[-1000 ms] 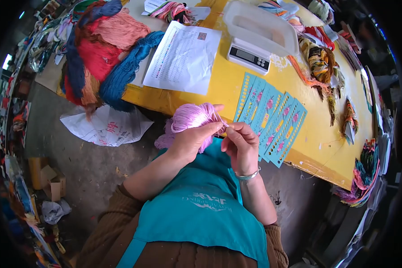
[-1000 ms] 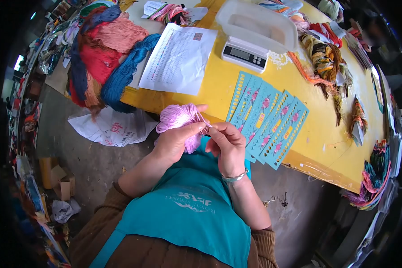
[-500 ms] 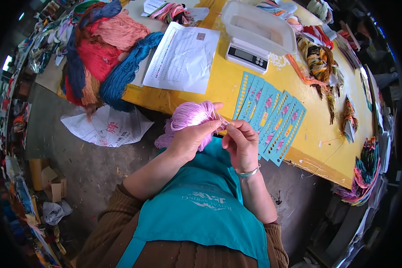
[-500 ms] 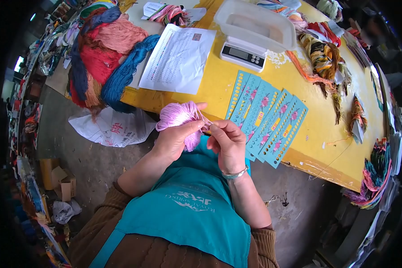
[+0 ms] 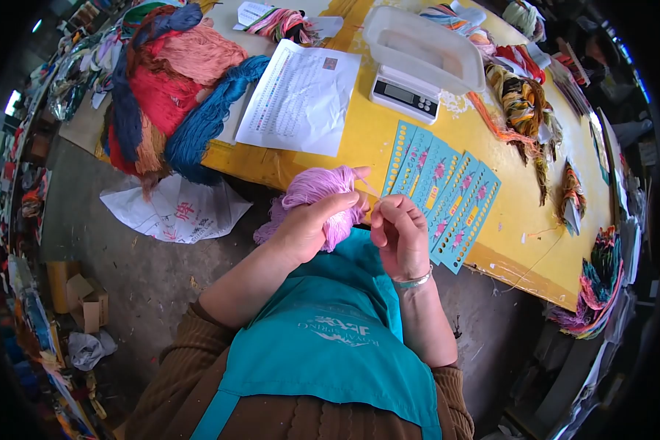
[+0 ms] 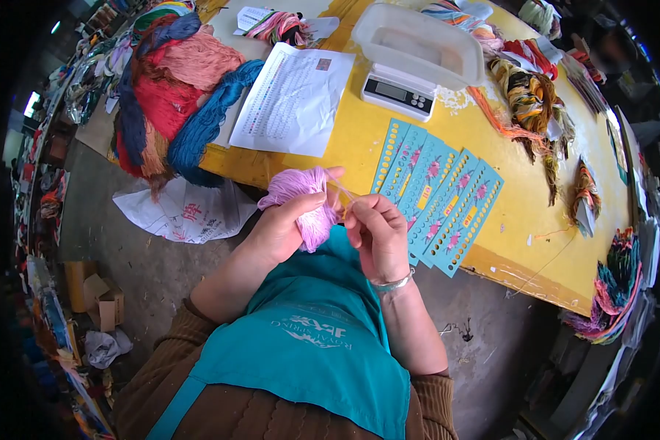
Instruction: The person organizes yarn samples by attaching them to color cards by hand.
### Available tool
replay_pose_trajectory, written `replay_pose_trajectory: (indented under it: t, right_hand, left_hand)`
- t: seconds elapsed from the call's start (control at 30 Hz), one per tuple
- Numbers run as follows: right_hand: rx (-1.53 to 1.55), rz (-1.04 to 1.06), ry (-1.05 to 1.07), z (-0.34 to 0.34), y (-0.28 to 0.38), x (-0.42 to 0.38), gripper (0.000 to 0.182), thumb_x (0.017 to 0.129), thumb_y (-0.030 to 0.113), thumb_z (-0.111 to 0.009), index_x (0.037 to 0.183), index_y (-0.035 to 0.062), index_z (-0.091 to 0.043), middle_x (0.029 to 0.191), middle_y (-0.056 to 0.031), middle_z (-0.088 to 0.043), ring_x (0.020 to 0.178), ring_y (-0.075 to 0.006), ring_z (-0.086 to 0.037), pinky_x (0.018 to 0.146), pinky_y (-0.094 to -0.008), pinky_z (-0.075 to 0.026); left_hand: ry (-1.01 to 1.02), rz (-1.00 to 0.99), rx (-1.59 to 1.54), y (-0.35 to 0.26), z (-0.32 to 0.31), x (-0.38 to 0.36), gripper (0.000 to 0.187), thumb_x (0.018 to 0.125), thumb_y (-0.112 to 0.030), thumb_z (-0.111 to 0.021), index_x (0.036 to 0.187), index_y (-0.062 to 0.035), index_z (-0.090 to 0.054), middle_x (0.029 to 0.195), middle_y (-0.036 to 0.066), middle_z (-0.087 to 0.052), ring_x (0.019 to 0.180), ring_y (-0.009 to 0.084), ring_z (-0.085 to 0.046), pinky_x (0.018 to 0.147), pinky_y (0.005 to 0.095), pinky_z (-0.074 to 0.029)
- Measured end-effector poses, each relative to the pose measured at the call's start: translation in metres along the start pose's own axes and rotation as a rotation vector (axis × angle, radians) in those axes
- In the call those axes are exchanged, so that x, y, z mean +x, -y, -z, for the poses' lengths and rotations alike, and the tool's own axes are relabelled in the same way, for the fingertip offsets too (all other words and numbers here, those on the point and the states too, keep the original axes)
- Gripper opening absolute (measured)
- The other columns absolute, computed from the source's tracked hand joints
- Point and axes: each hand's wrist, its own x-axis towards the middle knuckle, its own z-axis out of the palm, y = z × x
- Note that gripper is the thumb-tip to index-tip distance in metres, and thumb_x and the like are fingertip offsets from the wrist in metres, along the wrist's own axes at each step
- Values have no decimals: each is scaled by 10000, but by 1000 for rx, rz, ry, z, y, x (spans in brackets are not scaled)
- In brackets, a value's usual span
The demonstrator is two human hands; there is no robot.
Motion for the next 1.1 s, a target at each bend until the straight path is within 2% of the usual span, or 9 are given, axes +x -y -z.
replay_pose_trajectory:
  t: [0.27,0.33,0.43,0.5,0.57,0.77,0.83,0.9,1.1]
  right_hand:
    - [-647,191,120,5,17,-2,71,842,50,-683,894,13,-653,855,-53,-651,741,-110,-588,643,-214,-443]
    - [-753,542,192,6,25,4,75,847,59,-680,912,20,-676,1032,-100,-648,1049,-173,-566,875,-307,-435]
    - [190,199,383,-1,61,8,117,915,133,-556,888,32,-610,1144,-134,-622,1242,-276,-484,1039,-415,-369]
    - [162,231,262,15,102,10,190,934,215,-511,810,73,-537,843,-65,-599,926,-218,-606,842,-342,-485]
    - [-64,452,148,42,159,13,212,938,195,-506,754,93,-490,615,40,-325,513,-85,-261,477,-243,-248]
    - [-367,1018,-865,286,400,-22,203,894,228,-616,950,46,-686,660,4,-582,425,-67,-305,379,-202,-240]
    - [-472,1206,-1073,349,463,-60,210,912,135,-568,1033,6,-681,904,-97,-707,736,-111,-649,465,-194,-354]
    - [-586,1288,-1110,346,486,-80,217,919,99,-535,1052,3,-678,987,-123,-707,908,-162,-682,502,-183,-359]
    - [-1085,816,-444,152,303,12,279,885,138,-501,1151,69,-555,949,-31,-675,525,-15,-329,452,-161,-260]
  left_hand:
    - [186,256,242,-19,9,-5,458,880,-210,-609,1256,36,-521,661,-26,-483,567,82,-464,631,261,-425]
    - [265,276,55,-24,27,-8,176,911,-227,-575,899,-52,-596,572,-47,-412,456,50,-354,517,230,-363]
    - [265,64,-422,-54,60,-21,264,951,-230,-504,708,-143,-446,535,-64,-354,433,49,-327,467,203,-332]
    - [381,-106,-755,-88,73,-29,240,960,-199,-494,735,-145,-428,575,-41,-398,475,65,-404,487,223,-427]
    - [328,-302,-732,-130,110,-50,169,994,-150,-411,863,-100,-505,587,-23,-409,499,75,-432,515,238,-455]
    - [-104,-915,-316,-202,228,-163,101,962,-138,-500,960,-41,-526,578,-44,-388,465,36,-345,465,192,-374]
    - [-258,-1038,-149,-203,199,-174,98,951,-126,-522,990,-36,-528,572,-47,-389,465,27,-337,457,183,-360]
    - [182,-854,-435,-198,177,-171,278,919,-131,-570,1168,-13,-527,605,-33,-441,460,34,-354,436,193,-353]
    - [521,-459,-449,-124,70,-52,683,893,-165,-621,1481,-163,-272,678,-20,-463,555,82,-438,518,245,-419]
